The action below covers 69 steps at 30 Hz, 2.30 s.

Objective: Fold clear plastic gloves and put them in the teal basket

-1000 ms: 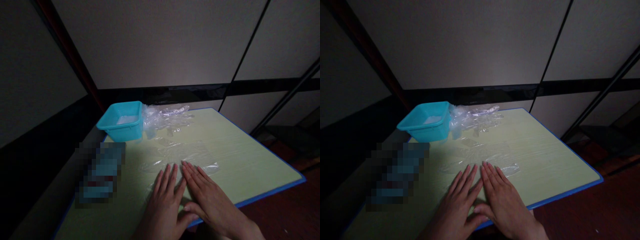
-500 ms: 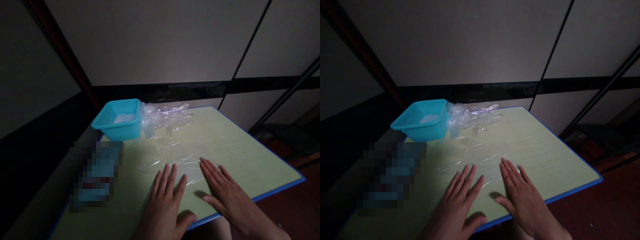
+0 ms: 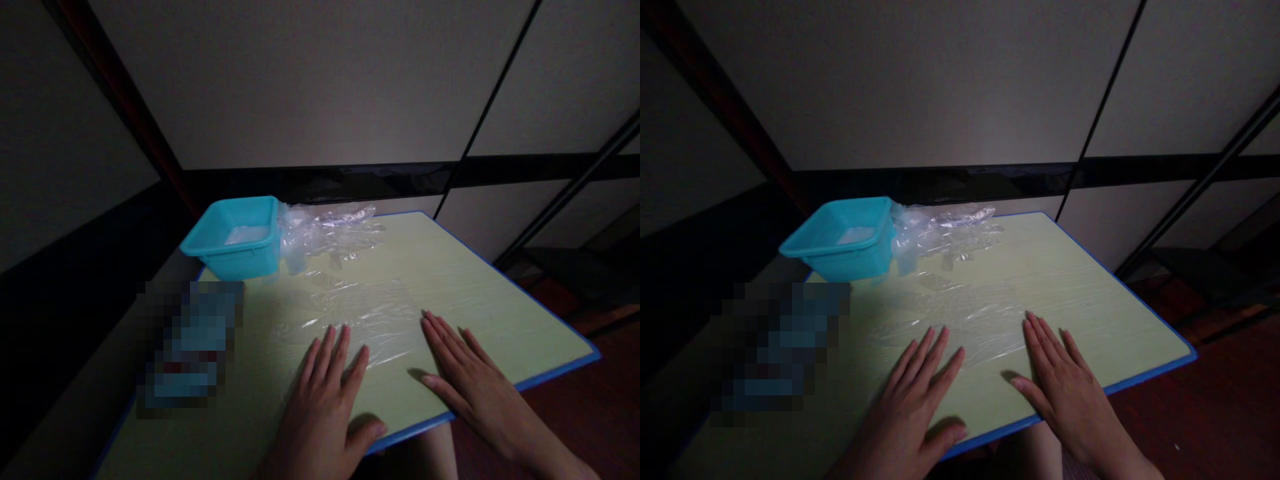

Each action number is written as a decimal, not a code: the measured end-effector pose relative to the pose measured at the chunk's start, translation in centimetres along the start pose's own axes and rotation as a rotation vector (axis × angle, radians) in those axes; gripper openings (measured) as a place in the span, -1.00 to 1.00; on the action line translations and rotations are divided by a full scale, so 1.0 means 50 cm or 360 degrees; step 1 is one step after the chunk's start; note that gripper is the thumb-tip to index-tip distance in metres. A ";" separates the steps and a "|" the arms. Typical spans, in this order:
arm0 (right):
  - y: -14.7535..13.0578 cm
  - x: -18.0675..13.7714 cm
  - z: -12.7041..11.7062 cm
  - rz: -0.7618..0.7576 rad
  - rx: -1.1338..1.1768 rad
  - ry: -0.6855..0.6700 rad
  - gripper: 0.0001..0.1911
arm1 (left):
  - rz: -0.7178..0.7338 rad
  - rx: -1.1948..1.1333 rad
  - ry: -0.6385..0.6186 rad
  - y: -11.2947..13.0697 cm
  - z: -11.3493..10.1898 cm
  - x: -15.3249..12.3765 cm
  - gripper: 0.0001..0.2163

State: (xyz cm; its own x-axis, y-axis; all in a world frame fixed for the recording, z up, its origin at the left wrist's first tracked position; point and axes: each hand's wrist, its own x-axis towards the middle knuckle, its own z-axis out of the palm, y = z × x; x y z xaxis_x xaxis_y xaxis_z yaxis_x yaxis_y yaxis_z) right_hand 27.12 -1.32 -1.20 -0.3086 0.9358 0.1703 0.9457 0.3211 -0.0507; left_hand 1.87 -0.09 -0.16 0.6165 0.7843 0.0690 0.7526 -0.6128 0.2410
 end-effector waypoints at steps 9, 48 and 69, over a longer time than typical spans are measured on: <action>0.000 0.003 0.002 0.0002 -0.0070 0.0007 -0.27 | -0.0028 0.0035 -0.0114 -0.030 -0.032 0.000 -0.27; 0.042 0.321 -0.002 -0.0457 0.0398 0.0317 -0.74 | -0.0244 0.0550 0.0328 -0.200 -0.111 0.224 -0.83; -0.026 0.293 -0.025 -0.1041 0.0530 -0.0139 -0.49 | 0.0154 0.0182 0.0351 -0.133 -0.081 0.108 -0.85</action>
State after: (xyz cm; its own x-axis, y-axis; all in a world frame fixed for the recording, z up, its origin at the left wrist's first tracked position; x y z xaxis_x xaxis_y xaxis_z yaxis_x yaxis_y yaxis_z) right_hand 21.51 11.80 2.56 -0.8190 0.5416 0.1897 0.4887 0.8315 -0.2640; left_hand -0.74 8.62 2.52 0.6310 0.7159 0.2989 0.7215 -0.6831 0.1129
